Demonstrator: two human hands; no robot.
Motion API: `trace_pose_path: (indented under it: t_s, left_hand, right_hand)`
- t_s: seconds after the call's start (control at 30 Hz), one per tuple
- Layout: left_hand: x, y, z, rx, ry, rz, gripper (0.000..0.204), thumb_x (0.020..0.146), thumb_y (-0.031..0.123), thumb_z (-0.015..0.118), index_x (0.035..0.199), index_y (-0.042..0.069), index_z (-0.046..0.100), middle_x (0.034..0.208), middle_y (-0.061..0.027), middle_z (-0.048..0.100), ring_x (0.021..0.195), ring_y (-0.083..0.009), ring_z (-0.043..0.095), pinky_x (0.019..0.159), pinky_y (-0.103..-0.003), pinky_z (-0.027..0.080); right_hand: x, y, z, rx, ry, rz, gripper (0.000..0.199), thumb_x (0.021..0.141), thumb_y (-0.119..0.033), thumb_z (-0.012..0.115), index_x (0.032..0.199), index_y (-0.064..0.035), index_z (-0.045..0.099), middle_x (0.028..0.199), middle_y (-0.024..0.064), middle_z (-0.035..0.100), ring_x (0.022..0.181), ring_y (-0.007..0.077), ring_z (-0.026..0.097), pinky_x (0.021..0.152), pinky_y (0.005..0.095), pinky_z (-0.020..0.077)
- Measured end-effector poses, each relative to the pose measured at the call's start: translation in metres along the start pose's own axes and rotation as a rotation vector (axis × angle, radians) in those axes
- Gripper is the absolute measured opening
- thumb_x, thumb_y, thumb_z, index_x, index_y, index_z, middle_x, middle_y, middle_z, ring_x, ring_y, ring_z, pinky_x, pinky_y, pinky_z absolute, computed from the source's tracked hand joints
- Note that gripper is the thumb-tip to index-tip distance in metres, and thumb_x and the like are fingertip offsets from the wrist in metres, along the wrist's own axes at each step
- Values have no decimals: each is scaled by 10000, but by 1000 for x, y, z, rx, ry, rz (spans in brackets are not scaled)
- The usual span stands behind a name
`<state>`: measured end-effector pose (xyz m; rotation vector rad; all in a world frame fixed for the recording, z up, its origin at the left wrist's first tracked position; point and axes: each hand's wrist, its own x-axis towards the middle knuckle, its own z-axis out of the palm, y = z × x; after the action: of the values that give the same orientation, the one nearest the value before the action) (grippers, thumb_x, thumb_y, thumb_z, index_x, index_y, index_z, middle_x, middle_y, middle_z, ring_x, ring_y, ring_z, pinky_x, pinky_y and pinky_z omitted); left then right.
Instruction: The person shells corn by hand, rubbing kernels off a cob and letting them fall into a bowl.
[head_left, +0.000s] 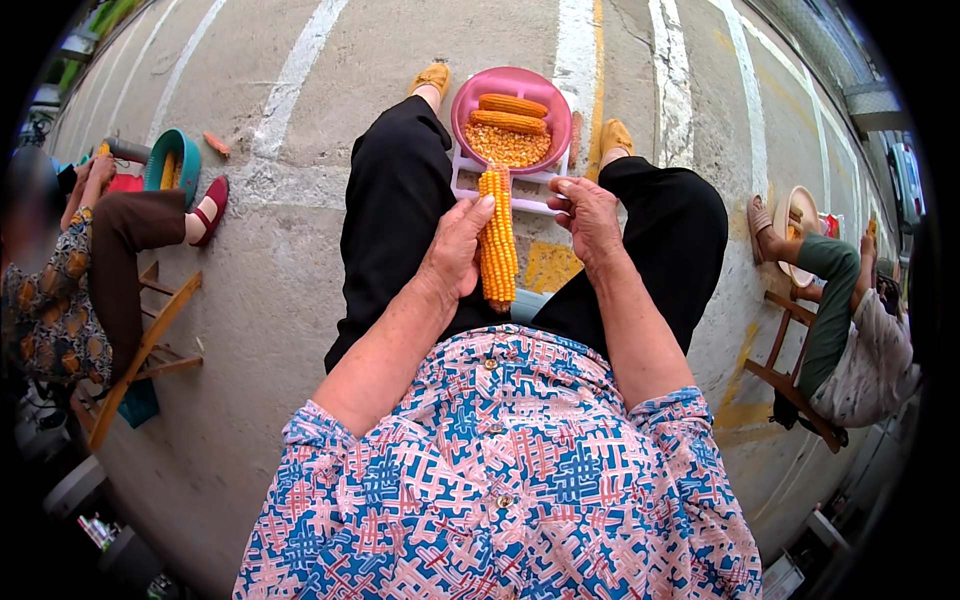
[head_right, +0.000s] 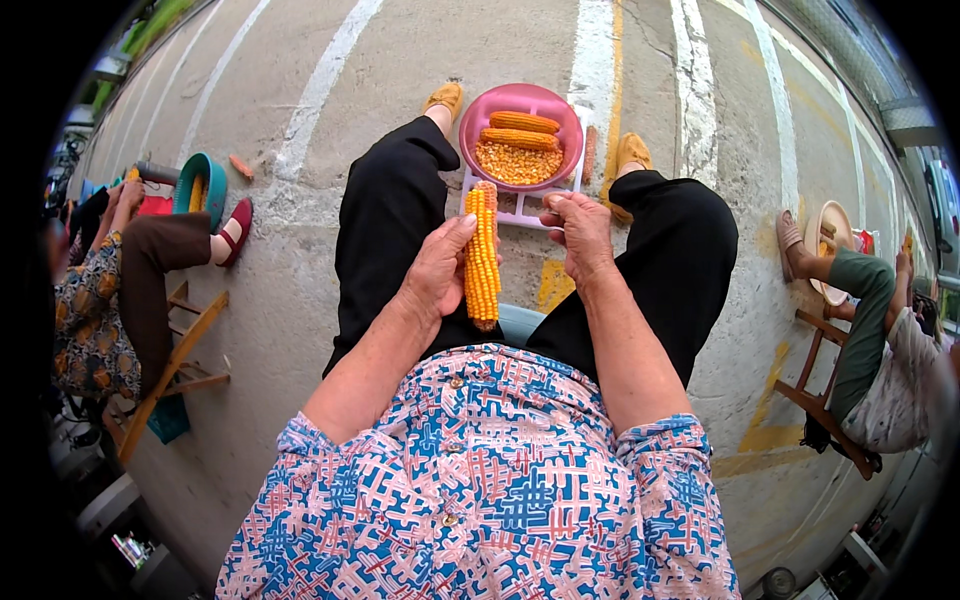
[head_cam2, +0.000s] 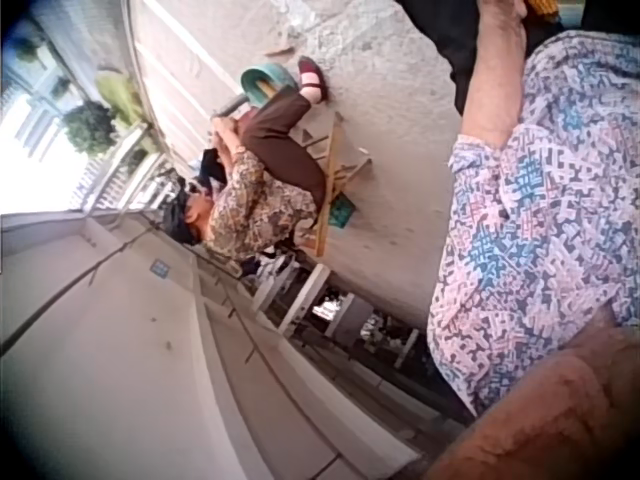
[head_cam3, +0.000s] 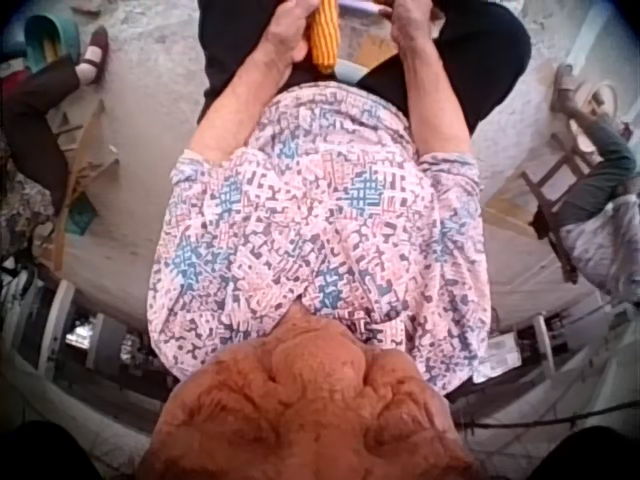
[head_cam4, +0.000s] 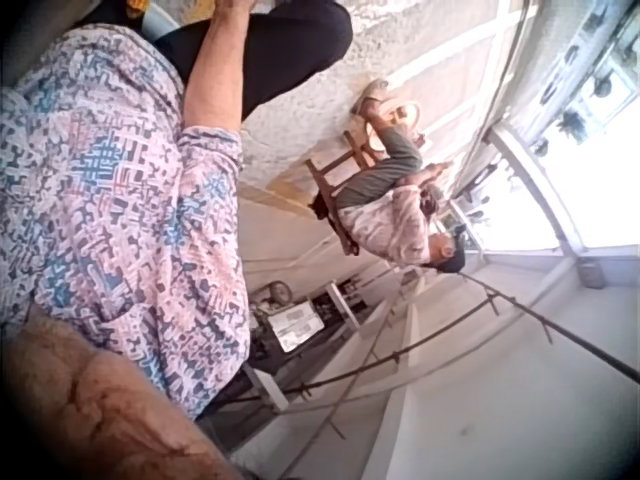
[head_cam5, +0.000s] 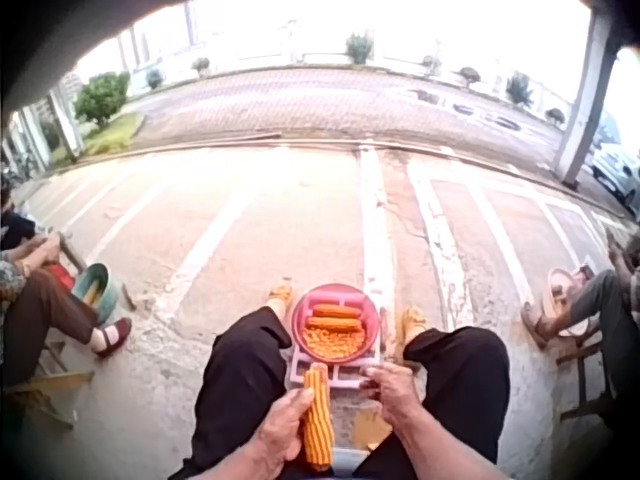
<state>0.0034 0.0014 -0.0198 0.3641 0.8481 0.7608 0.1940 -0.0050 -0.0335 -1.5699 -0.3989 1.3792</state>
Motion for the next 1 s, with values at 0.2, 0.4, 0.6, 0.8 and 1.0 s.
trace_pose_path:
  t_s: [0.2,0.4,0.6,0.8,1.0]
  left_hand:
    - [1,5,2,-27,27,-23,277,933,283,510,1045,30,511,840,-76,592,735,-158,605,696,-297,522]
    - [9,6,2,-75,58,-51,276,923,288,531,1047,43,502,857,-74,583,754,-155,596,715,-289,511]
    - [18,15,8,-91,118,-103,331,924,293,530,1124,35,474,917,-70,574,793,-125,584,744,-265,496]
    - [30,32,18,-154,197,-166,341,938,274,497,1170,29,445,956,-85,575,833,-134,583,786,-274,485]
    - [42,43,23,-112,285,-179,368,950,259,460,1233,28,418,1031,-91,555,919,-144,559,852,-305,460]
  right_hand:
    - [60,7,2,-429,-27,-180,258,791,-202,604,945,2,639,812,53,642,742,141,615,639,267,463]
    - [124,-1,8,-1219,-23,-298,370,770,-241,586,1060,-13,614,1091,208,597,1034,363,558,881,422,437]
    - [194,25,8,-1296,-9,-382,315,784,-246,584,1004,-19,583,1080,203,584,1026,363,553,884,430,436]
    - [249,37,15,-1448,-61,-367,335,813,-212,579,1114,-80,516,1213,111,508,1107,325,489,872,464,427]
    - [284,52,21,-1660,-96,-539,300,777,-144,570,1072,-98,541,1082,114,528,1041,293,503,843,427,404]
